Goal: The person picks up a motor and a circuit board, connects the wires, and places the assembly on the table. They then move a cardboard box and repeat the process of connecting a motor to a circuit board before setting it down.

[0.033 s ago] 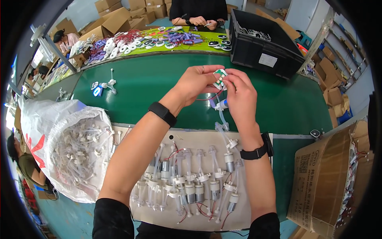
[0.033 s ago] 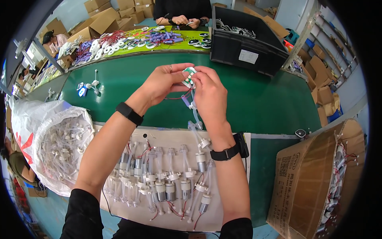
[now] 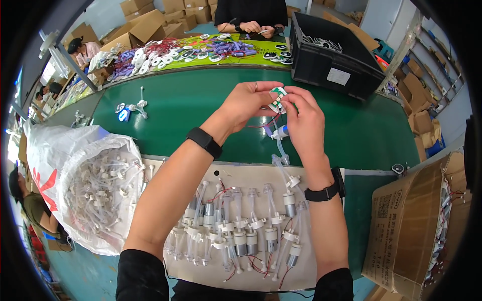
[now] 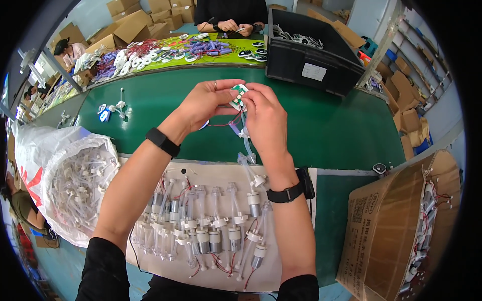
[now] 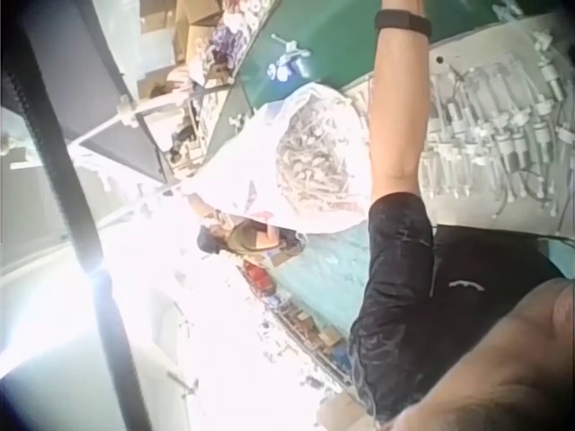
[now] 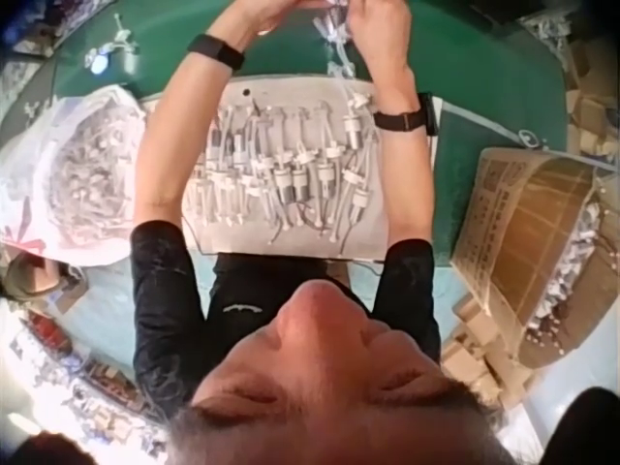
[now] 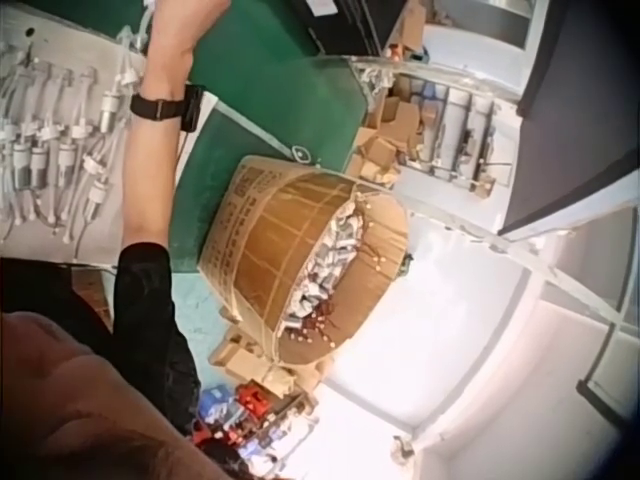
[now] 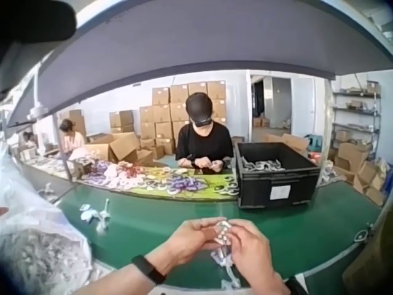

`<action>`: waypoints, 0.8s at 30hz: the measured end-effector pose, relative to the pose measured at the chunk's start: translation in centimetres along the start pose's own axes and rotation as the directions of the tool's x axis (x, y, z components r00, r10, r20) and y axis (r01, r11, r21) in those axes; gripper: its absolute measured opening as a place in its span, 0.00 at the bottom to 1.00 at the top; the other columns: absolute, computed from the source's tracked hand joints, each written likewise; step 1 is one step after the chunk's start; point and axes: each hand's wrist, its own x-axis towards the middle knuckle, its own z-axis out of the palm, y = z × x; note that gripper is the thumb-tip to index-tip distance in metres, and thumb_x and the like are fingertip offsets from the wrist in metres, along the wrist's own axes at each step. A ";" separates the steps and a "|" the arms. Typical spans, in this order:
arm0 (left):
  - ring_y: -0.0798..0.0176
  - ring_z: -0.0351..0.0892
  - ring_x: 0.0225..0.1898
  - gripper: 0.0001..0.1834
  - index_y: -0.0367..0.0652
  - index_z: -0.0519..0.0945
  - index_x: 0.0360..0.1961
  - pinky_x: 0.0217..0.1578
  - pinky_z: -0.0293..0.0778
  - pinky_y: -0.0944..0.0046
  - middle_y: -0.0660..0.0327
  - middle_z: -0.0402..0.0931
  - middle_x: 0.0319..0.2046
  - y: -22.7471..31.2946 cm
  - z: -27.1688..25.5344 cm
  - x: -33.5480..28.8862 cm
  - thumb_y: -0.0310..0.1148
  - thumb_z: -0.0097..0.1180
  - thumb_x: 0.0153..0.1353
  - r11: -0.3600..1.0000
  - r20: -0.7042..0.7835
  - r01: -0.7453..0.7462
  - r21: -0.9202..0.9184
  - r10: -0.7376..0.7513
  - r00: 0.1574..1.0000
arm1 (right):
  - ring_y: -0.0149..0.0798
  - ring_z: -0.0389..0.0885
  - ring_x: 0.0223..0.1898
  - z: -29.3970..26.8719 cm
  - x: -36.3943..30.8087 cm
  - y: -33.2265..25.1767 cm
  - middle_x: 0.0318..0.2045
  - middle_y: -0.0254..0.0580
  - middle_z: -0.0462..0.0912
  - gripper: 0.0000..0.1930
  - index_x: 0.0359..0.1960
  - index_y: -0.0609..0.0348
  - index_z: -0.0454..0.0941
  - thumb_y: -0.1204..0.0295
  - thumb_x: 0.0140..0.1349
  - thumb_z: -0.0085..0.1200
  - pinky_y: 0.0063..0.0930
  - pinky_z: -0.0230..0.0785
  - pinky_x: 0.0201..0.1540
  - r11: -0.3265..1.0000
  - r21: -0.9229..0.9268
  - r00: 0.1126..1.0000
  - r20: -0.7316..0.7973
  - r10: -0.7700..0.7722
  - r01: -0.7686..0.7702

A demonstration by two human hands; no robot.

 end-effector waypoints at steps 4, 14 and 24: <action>0.66 0.83 0.46 0.19 0.37 0.75 0.61 0.47 0.84 0.63 0.59 0.82 0.47 0.3 -1.0 1.0 0.27 0.53 0.71 0.998 -0.039 0.026 0.058 -0.023 0.999 | 0.48 0.84 0.46 -1.1 0.4 0.3 0.56 0.44 0.81 0.09 0.43 0.62 0.83 0.79 0.62 0.58 0.31 0.77 0.46 0.999 0.012 0.990 0.133 0.048 -0.050; 0.59 0.86 0.44 0.21 0.39 0.75 0.62 0.44 0.85 0.62 0.56 0.82 0.47 -1.3 -9.6 5.6 0.24 0.53 0.68 0.984 -0.247 0.100 0.144 -0.062 0.967 | 0.31 0.83 0.39 -7.7 2.7 -3.3 0.54 0.42 0.83 0.09 0.45 0.62 0.83 0.75 0.65 0.58 0.24 0.74 0.43 0.997 -0.074 1.000 0.007 0.022 -0.021; 0.57 0.85 0.47 0.23 0.43 0.71 0.65 0.45 0.84 0.62 0.55 0.82 0.49 -3.0 -17.2 7.0 0.26 0.53 0.69 0.972 -0.379 0.154 0.177 -0.077 0.922 | 0.32 0.82 0.45 -11.0 2.7 -5.2 0.49 0.43 0.85 0.08 0.43 0.67 0.83 0.76 0.67 0.57 0.22 0.74 0.48 1.000 0.016 1.000 -0.016 0.009 -0.008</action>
